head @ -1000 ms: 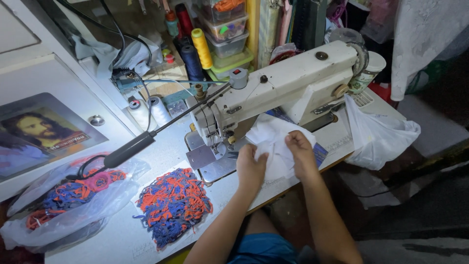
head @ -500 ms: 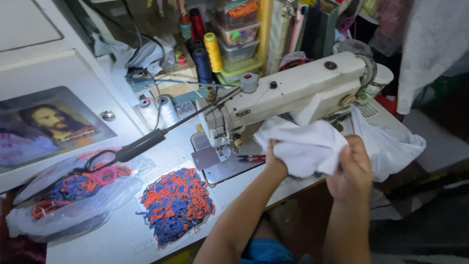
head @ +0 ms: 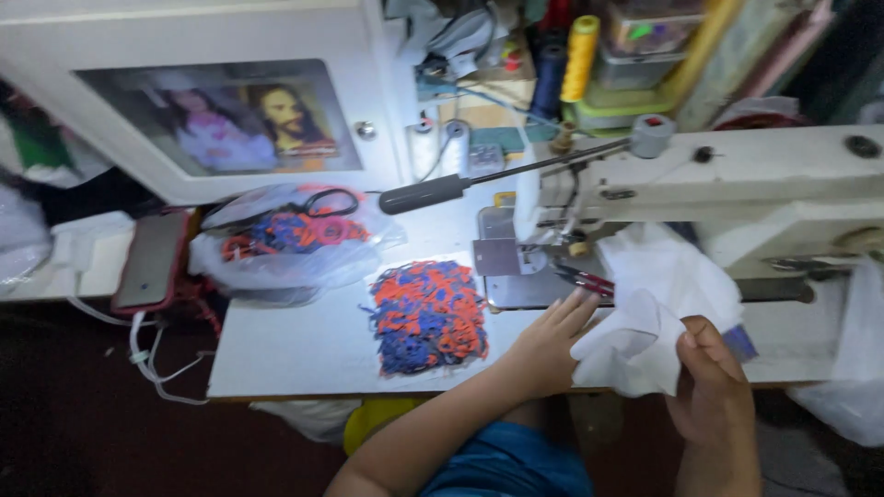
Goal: Preparing and cutting fabric pieces for sewing, including sorting scraps and using scissors to cut a larger patterned piece.
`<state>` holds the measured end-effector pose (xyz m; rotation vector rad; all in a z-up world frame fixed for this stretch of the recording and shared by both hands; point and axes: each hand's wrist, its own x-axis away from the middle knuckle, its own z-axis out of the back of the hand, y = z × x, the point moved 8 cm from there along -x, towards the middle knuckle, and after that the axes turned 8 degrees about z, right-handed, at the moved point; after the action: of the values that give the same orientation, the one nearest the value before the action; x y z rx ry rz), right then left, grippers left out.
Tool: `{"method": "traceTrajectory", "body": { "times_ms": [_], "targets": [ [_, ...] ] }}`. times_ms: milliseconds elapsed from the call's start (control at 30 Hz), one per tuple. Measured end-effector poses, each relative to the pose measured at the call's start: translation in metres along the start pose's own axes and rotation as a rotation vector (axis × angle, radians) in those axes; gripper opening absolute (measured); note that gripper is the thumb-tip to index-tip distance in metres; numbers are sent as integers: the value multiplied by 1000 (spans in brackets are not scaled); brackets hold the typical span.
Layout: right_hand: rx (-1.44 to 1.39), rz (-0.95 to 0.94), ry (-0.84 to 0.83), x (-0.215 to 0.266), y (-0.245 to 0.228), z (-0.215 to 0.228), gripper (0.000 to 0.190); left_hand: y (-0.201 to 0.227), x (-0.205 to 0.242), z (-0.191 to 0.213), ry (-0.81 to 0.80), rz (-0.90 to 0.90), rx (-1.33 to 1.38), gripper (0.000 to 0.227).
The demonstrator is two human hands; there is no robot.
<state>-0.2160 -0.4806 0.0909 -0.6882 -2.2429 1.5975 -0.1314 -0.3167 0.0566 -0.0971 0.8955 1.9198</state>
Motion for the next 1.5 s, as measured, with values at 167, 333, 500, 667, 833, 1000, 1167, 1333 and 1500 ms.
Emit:
{"method": "traceTrajectory", "body": {
  "times_ms": [167,333,500,667,833,1000,1167,1333,1500],
  "targets": [
    [-35,-21,-63,-8,20,-61,11,14,94,163,383,55,104,12],
    [-55,71,134,-3,11,-101,3,-93,190,227,540,674,-521,16],
    [42,-84,181,0,46,-111,3,-139,197,228,353,924,-478,25],
    [81,-79,124,9,63,-108,19,-168,189,220,351,896,-476,5],
    [-15,4,50,7,70,-97,19,-172,173,226,404,724,-372,10],
    [-37,77,128,11,58,-99,8,-172,149,212,299,518,-259,22],
    [55,107,192,21,29,-145,7,-167,156,243,395,624,-27,25],
    [84,62,206,12,37,-159,5,-185,191,262,452,879,24,25],
    [-2,57,326,4,36,-132,10,-181,186,243,364,812,-179,19]
  ]
}}
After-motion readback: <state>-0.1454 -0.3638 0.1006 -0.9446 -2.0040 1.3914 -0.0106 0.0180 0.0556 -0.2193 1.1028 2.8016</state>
